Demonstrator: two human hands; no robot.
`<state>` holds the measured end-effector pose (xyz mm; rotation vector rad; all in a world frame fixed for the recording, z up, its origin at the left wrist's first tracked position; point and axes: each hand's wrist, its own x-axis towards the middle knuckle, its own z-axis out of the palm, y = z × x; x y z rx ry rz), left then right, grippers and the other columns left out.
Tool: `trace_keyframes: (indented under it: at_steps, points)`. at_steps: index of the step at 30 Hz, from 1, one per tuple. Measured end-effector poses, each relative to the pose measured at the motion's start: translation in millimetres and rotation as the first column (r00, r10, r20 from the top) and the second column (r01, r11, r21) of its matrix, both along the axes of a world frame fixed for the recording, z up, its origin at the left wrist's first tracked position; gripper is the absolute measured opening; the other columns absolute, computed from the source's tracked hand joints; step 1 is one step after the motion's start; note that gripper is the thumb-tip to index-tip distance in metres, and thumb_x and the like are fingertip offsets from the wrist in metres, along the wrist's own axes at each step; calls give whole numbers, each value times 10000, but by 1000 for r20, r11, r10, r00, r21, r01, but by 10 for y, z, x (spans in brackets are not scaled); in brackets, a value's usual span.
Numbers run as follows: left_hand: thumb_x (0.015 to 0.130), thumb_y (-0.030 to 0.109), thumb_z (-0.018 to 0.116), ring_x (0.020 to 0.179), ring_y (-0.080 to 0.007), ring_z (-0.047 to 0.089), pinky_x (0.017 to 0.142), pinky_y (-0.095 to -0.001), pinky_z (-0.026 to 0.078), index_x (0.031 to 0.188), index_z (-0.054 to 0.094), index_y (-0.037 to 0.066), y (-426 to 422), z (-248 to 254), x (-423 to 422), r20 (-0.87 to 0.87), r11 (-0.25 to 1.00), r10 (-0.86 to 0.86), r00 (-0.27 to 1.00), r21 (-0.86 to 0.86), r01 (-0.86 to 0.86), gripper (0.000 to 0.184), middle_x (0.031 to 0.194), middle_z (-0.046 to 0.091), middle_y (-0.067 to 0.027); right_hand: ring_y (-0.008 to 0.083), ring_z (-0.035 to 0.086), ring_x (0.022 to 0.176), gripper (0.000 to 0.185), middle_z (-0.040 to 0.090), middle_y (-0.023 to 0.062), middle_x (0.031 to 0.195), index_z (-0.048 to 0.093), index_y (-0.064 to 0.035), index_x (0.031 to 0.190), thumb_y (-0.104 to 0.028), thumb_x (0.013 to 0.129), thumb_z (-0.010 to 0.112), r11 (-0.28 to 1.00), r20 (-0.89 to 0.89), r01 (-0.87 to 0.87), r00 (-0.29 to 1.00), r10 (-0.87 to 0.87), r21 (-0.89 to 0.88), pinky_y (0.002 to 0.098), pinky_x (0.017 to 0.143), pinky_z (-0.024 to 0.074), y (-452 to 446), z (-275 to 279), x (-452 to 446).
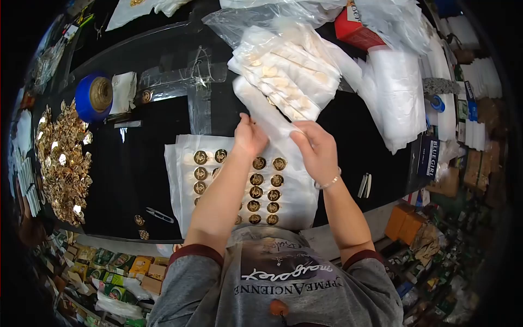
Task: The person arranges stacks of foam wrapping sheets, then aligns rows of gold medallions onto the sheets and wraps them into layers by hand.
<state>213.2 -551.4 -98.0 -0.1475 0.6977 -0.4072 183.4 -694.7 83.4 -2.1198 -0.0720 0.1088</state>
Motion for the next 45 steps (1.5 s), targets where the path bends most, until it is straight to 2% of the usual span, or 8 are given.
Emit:
trace_keyframes:
  at_steps: [6, 11, 20, 26, 31, 36, 41, 45]
  points:
    - [999, 475, 435, 1153, -290, 570, 1005, -445, 441, 1326, 481, 59, 275, 576, -105, 207, 966, 206, 957, -197, -165, 531, 1247, 582, -130, 106, 558, 687, 125, 652, 77, 893, 652, 35, 959, -46, 919, 566, 855, -464, 275, 885, -46, 440, 199, 600, 433, -131, 197, -623]
    - [1000, 421, 474, 1069, -272, 601, 957, -446, 466, 1308, 504, 69, 442, 871, -358, 66, 889, 3, 998, 456, -33, 469, 1217, 592, -133, 155, 629, 704, 203, 669, 104, 928, 604, 51, 1086, -75, 934, 556, 371, -768, 768, 613, -184, 523, 224, 598, 494, -414, -407, -1642]
    - [1000, 240, 522, 918, -281, 633, 840, -421, 527, 1227, 526, -19, -51, 904, -911, -201, 425, -559, 804, 764, 486, 344, 1041, 580, -136, 156, 652, 766, 210, 668, 107, 947, 583, 42, 1128, -42, 939, 545, 287, -898, 854, 436, 58, 434, 227, 618, 535, -286, -561, -2888]
    - [1006, 226, 505, 911, -276, 637, 803, -398, 541, 1199, 528, -49, -342, 860, -716, -263, 184, -651, 712, 856, 484, 337, 1045, 604, -170, 123, 617, 716, 256, 665, 88, 911, 592, 45, 1131, -122, 936, 585, 190, -882, 865, 472, 5, 464, 215, 569, 478, -208, -1134, -3170]
    - [1009, 210, 489, 941, -290, 638, 821, -398, 542, 1197, 523, -67, -454, 714, -755, -212, 72, -717, 664, 925, 372, 337, 1122, 605, -214, 166, 577, 666, 268, 630, 74, 853, 592, 6, 1064, -187, 887, 649, 802, -645, 580, 668, -371, 140, 254, 600, 478, -182, -1412, -3257]
    - [1011, 195, 474, 972, -300, 633, 851, -400, 540, 1221, 512, -68, -379, 665, -710, -179, 171, -706, 685, 896, 410, 338, 1154, 598, -231, 244, 553, 653, 300, 575, 63, 745, 593, -37, 1067, -200, 831, 683, 809, 122, 530, 847, -517, -252, 320, 642, 477, -7, -1026, -3016]
    - [1009, 175, 466, 1018, -307, 623, 878, -398, 534, 1249, 490, -82, -376, 587, -630, -285, 182, -670, 685, 832, 523, 352, 1172, 591, -248, 251, 543, 648, 272, 542, 59, 693, 593, -33, 1000, -217, 822, 684, 835, 219, 458, 887, -407, -305, 330, 642, 462, 118, -1076, -2902]
    - [1009, 142, 442, 1051, -311, 610, 905, -395, 523, 1247, 500, -94, -481, 707, -520, -356, 226, -655, 666, 750, 622, 340, 1180, 593, -238, 245, 548, 647, 253, 571, 81, 725, 584, -18, 926, -237, 837, 676, 900, -255, 417, 863, -436, -126, 334, 633, 458, -139, -1217, -3008]
